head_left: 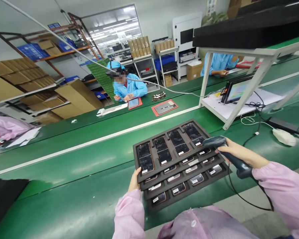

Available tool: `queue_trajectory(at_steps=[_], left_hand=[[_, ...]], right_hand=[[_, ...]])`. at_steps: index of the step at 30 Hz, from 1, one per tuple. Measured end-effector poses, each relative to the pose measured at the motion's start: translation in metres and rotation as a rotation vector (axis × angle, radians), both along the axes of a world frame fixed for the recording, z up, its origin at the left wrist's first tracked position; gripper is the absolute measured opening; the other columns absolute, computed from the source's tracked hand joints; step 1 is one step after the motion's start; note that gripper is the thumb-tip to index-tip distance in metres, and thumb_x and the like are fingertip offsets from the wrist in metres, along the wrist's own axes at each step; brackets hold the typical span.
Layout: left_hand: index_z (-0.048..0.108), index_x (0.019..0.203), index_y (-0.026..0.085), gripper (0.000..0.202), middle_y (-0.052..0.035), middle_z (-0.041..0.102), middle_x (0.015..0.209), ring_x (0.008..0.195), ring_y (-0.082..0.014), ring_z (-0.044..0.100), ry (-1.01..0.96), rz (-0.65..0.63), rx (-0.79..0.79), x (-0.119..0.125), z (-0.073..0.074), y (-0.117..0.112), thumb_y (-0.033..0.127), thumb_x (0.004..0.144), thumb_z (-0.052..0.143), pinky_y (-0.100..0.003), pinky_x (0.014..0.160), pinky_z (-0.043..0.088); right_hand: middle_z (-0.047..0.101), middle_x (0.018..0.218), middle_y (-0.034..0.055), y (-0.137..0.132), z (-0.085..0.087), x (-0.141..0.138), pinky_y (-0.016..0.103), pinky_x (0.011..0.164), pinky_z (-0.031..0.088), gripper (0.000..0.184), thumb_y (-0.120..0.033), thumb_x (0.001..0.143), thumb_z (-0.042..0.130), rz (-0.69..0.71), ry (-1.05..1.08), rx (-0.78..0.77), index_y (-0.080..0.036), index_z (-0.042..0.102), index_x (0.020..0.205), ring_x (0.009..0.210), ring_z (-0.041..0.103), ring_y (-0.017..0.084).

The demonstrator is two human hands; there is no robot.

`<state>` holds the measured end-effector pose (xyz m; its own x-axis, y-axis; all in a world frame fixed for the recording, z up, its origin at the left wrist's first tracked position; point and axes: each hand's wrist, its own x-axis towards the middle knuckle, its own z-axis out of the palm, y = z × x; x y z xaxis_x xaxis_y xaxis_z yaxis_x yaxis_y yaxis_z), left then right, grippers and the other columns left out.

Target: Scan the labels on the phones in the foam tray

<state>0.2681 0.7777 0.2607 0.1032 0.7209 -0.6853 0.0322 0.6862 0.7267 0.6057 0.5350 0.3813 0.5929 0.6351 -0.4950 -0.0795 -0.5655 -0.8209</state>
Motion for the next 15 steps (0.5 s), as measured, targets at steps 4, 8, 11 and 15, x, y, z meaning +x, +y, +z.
queue_trajectory(at_steps=[4, 8, 11, 15], left_hand=[[0.061, 0.075, 0.024, 0.006, 0.0017, 0.07, 0.066, 0.07, -0.0188, 0.07, -0.103, -0.015, 0.033, -0.003, -0.004, 0.002, 0.023, 0.079, 0.056, -0.027, 0.066, 0.053], [0.061, 0.076, 0.024, 0.009, 0.0024, 0.071, 0.071, 0.069, -0.0156, 0.068, -0.174, -0.036, 0.048, -0.003, -0.005, 0.005, 0.018, 0.078, 0.055, -0.025, 0.069, 0.053], [0.06, 0.075, 0.024, 0.01, 0.0018, 0.072, 0.073, 0.068, -0.0157, 0.068, -0.209, -0.055, 0.056, -0.004, -0.006, 0.006, 0.016, 0.079, 0.054, -0.026, 0.07, 0.053], [0.06, 0.081, 0.023, 0.01, -0.0002, 0.072, 0.075, 0.071, -0.0178, 0.069, -0.235, -0.085, 0.064, -0.005, -0.009, 0.008, 0.016, 0.078, 0.054, -0.028, 0.072, 0.054]], right_hand=[[0.053, 0.056, -0.0066, 0.031, 0.005, -0.014, 0.021, 0.032, 0.035, 0.038, -0.014, 0.08, 0.054, 0.014, -0.036, -0.049, -0.018, 0.036, 0.114, 0.032, 0.047, 0.012], [0.051, 0.054, -0.008, 0.035, 0.006, -0.016, 0.02, 0.031, 0.034, 0.036, -0.013, 0.081, 0.054, 0.007, -0.079, -0.074, -0.017, 0.035, 0.112, 0.031, 0.044, 0.011], [0.051, 0.055, -0.0076, 0.032, 0.007, -0.02, 0.019, 0.031, 0.033, 0.034, -0.015, 0.082, 0.055, 0.009, -0.094, -0.078, -0.018, 0.036, 0.109, 0.031, 0.044, 0.01], [0.057, 0.064, -0.0045, 0.035, 0.004, -0.039, 0.02, 0.034, 0.039, 0.03, -0.016, 0.082, 0.054, 0.026, -0.072, -0.082, -0.02, 0.036, 0.105, 0.034, 0.049, 0.01]])
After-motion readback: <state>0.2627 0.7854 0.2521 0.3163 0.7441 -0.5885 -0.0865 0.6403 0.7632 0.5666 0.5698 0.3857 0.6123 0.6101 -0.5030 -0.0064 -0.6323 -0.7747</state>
